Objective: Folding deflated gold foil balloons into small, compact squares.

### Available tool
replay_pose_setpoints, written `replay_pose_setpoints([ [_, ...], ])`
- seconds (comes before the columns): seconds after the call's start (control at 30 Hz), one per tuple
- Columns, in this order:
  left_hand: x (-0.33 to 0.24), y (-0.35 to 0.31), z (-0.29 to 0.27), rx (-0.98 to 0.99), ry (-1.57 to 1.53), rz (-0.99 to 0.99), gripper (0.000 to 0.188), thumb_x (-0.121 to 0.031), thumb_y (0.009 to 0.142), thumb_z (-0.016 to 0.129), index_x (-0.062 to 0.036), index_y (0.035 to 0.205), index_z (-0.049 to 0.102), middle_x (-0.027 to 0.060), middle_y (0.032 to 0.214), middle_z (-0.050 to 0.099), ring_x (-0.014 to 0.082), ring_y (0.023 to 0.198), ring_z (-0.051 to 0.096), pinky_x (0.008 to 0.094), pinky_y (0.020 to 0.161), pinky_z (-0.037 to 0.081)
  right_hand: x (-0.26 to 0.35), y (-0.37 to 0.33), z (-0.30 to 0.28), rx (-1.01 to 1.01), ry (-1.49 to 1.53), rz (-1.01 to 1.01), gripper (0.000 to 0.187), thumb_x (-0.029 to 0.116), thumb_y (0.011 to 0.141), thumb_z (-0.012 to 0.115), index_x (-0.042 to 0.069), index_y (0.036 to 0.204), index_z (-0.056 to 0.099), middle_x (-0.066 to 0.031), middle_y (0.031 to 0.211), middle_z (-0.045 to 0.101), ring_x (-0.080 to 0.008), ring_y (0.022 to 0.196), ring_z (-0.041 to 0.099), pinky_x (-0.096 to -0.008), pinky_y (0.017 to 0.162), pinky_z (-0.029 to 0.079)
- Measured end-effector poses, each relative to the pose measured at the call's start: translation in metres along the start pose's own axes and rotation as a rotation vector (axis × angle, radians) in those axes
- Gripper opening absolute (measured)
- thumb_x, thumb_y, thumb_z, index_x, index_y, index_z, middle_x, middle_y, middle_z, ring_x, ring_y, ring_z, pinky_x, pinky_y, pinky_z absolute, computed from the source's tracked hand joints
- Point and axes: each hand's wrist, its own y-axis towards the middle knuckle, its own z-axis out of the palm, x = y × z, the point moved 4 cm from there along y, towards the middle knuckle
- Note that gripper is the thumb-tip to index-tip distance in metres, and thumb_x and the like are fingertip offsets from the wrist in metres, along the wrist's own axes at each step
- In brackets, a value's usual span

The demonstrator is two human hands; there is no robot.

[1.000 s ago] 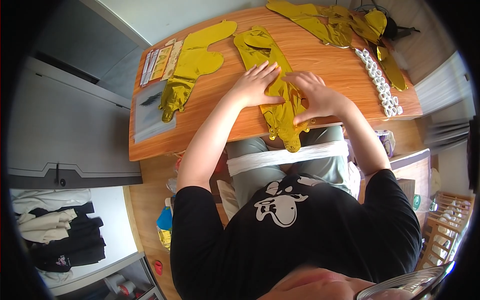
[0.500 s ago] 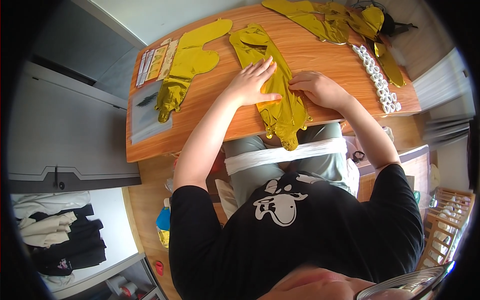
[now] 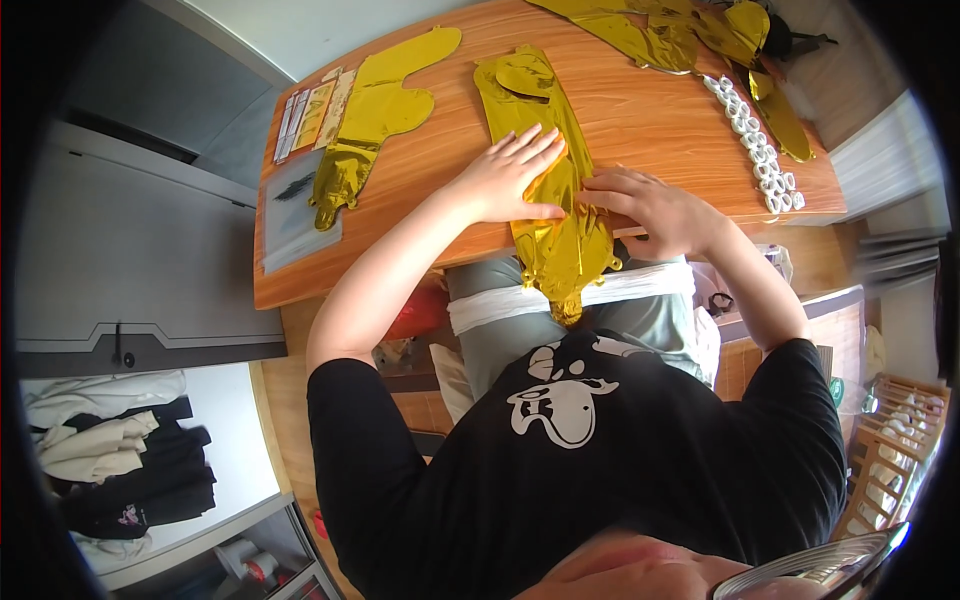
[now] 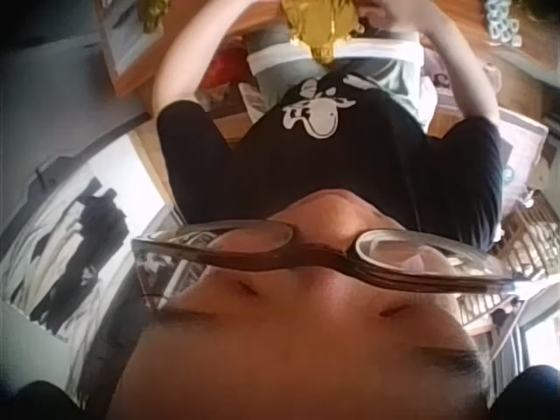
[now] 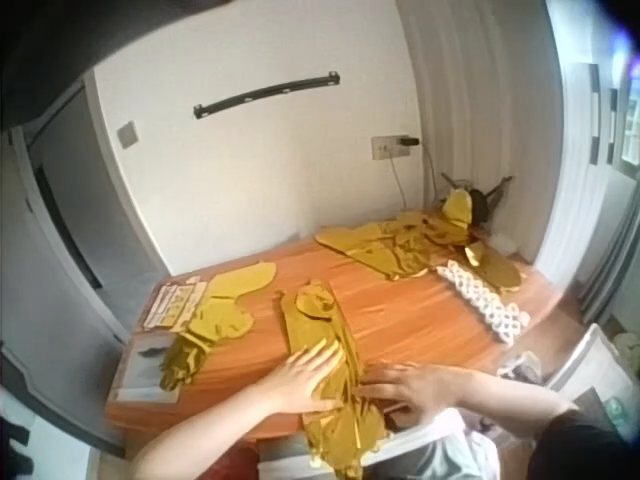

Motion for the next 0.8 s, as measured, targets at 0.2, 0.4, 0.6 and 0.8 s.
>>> replay_pose_setpoints([
  [0.2, -0.018, -0.008, -0.001, -0.03, 0.007, 0.007, 0.109, -0.079, 0.09, 0.053, -0.0135, 0.167, 0.013, 0.0144, 0.173, 0.014, 0.035, 0.159, 0.015, 0.0511, 0.129, 0.016, 0.006, -0.006, 0.015, -0.127, -0.133, -0.033, 0.069, 0.012, 0.078, 0.077, 0.012, 0.144, 0.055, -0.0122, 0.143, 0.059, -0.0316, 0.125, 0.06, -0.0476, 0.108, 0.048],
  [0.4, -0.026, -0.007, -0.002, 0.031, 0.012, -0.028, 0.111, -0.077, 0.091, 0.055, -0.0112, 0.167, 0.008, 0.016, 0.173, 0.011, 0.0346, 0.16, 0.013, 0.0511, 0.129, 0.016, 0.013, -0.008, 0.022, -0.245, -0.339, -0.152, 0.058, 0.016, 0.076, 0.077, 0.014, 0.133, 0.066, -0.0037, 0.135, 0.067, -0.0274, 0.118, 0.065, -0.0431, 0.101, 0.051],
  [0.6, -0.012, -0.01, -0.015, -0.244, -1.019, -0.091, 0.12, -0.084, 0.089, 0.048, -0.0115, 0.165, -0.011, 0.0137, 0.174, -0.005, 0.0273, 0.161, -0.002, 0.0467, 0.13, 0.008, 0.015, -0.012, 0.024, -0.24, -0.357, -0.159, 0.051, 0.018, 0.079, 0.074, 0.013, 0.13, 0.069, -0.0022, 0.135, 0.068, -0.0274, 0.119, 0.064, -0.0431, 0.101, 0.051],
  [0.8, -0.023, -0.051, -0.03, -0.289, -0.988, 0.107, 0.128, -0.082, 0.078, 0.066, -0.0114, 0.167, 0.007, 0.0133, 0.175, 0.003, 0.0291, 0.161, 0.004, 0.0465, 0.13, 0.011, 0.017, -0.012, 0.021, -0.227, -0.342, -0.156, 0.049, 0.019, 0.081, 0.072, 0.012, 0.129, 0.069, -0.0035, 0.134, 0.068, -0.0279, 0.119, 0.064, -0.0436, 0.102, 0.051],
])
